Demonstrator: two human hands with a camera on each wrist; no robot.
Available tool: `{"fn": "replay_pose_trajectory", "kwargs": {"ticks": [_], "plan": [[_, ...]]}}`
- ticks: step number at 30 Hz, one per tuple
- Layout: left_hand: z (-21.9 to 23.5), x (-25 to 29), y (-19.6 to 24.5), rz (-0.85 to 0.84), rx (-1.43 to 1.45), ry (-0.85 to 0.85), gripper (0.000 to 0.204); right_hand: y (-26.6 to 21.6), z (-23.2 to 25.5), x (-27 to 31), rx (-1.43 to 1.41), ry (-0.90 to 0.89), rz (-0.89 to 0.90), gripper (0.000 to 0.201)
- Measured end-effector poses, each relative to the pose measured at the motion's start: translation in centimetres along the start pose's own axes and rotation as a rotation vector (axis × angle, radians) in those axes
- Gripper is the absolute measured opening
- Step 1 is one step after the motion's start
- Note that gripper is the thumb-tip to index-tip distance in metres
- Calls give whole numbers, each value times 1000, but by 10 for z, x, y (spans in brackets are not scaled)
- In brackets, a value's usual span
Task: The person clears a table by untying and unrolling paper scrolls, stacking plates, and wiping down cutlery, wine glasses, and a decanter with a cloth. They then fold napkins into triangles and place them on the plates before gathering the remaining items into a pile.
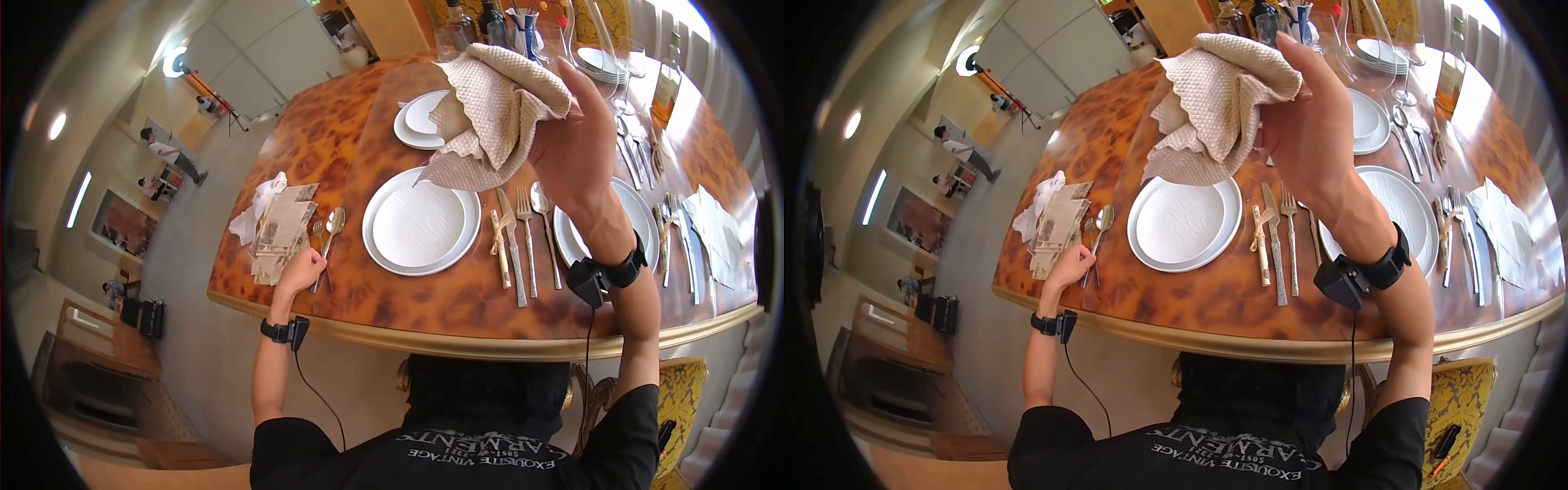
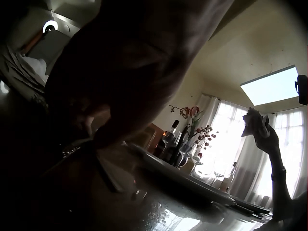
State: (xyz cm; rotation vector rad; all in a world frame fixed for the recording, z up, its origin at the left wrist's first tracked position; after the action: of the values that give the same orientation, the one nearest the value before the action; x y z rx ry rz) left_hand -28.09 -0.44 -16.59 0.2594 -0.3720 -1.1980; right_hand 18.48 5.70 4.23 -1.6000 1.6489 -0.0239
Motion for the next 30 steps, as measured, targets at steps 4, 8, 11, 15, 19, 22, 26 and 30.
{"fn": "replay_pose_trajectory", "kwargs": {"ticks": [4,8,11,15,19,22,26,30], "plan": [[-5,-2,-10,23,154,-78,19,-8,-3,1,-67,-123,-14,73],[11,7,6,-41,229,20,15,-13,8,1,-10,-6,10,76],[17,12,11,63,446,-33,11,-23,25,-5,121,71,92,67],[35,32,75,-76,749,-104,10,-39,23,-6,347,152,227,55],[35,51,164,-177,996,-200,15,-55,7,1,700,43,372,45],[23,67,240,-281,1086,-409,23,-67,-44,29,1251,-260,828,26],[21,80,324,-429,1124,-507,22,-19,-92,60,1662,-740,894,45],[49,82,326,-685,1065,32,50,-18,-75,45,1745,-685,904,64]]}}
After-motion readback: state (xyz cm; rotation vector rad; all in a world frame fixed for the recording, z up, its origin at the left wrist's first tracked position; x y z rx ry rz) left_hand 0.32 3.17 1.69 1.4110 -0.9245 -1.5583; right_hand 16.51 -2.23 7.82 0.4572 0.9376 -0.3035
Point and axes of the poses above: each hand's wrist, its own x-axis away from the middle knuckle, its own z-axis out of the back of the hand, y = z × x, the point moved 10 cm from there along -x, towards the middle knuckle, and after that the axes turned 10 degrees about z, right-handed, at the moved point
